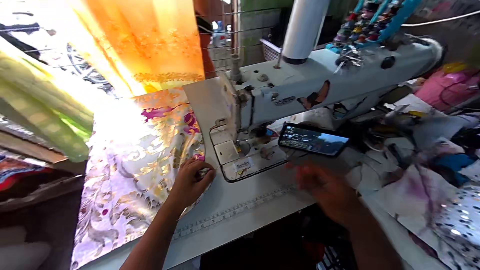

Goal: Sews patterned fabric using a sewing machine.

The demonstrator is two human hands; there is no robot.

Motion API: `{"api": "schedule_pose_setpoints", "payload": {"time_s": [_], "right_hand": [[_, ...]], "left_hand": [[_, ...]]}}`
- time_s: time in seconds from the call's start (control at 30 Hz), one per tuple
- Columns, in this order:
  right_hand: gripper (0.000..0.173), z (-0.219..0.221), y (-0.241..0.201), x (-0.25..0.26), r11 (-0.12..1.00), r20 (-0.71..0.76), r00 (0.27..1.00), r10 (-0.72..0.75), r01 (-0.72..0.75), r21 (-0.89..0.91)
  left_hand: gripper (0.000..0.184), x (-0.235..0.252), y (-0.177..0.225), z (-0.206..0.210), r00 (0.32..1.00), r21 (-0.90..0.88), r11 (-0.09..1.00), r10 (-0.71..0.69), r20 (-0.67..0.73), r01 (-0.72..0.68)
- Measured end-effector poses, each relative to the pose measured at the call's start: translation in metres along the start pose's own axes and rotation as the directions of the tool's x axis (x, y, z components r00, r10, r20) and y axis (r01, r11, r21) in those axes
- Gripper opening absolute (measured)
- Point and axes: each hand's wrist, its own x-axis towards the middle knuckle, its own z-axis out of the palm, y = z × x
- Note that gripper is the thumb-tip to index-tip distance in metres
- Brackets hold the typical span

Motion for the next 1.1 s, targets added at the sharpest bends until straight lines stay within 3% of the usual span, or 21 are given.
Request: {"api": "schedule_pose_setpoints", "payload": {"time_s": [0.1, 0.17, 0.27, 0.43, 0.67, 0.77, 0.87, 1.0, 1.1], "right_hand": [[0.043, 0.052, -0.01, 0.014, 0.963, 0.194, 0.979, 0.069, -0.015, -0.268], [0.04, 0.078, -0.013, 0.023, 0.911, 0.147, 0.989, 0.023, 0.04, -0.412], [0.029, 0.107, -0.011, 0.038, 0.783, 0.052, 0.982, -0.18, 0.175, -0.597], [0.023, 0.131, -0.011, 0.057, 0.684, 0.082, 0.945, -0.316, 0.287, -0.671], [0.021, 0.135, -0.013, 0.061, 0.627, 0.096, 0.942, -0.322, 0.288, -0.724], [0.028, 0.123, -0.015, 0.058, 0.801, 0.033, 0.981, -0.192, 0.176, -0.572], [0.033, 0.108, -0.024, 0.061, 0.975, 0.11, 0.99, 0.089, -0.065, -0.211], [0.029, 0.118, -0.022, 0.066, 0.961, 0.171, 0.976, 0.134, -0.17, 0.216], [0.033, 0.13, -0.027, 0.07, 0.95, 0.142, 0.986, 0.087, -0.125, 0.285]], "left_hand": [[0.024, 0.0, 0.002, -0.002, 0.999, -0.059, 0.997, -0.045, 0.025, 0.046], [0.023, 0.0, 0.004, -0.004, 0.998, -0.074, 0.995, -0.064, 0.028, 0.066], [0.022, 0.001, 0.006, -0.005, 0.994, -0.086, 0.991, -0.101, 0.035, 0.103], [0.019, 0.002, 0.007, -0.004, 0.996, -0.101, 0.99, -0.094, 0.002, 0.094], [0.015, 0.002, 0.009, -0.005, 0.992, -0.138, 0.983, -0.124, -0.011, 0.121], [0.009, 0.002, 0.012, -0.01, 0.985, -0.302, 0.938, -0.171, 0.026, 0.171], [0.011, 0.001, 0.017, -0.017, 0.974, -0.519, 0.826, -0.215, 0.069, 0.219], [0.019, 0.0, 0.01, -0.019, 0.976, -0.648, 0.734, -0.202, 0.078, 0.204], [0.019, 0.001, 0.007, -0.019, 0.979, -0.713, 0.679, -0.197, 0.057, 0.178]]}}
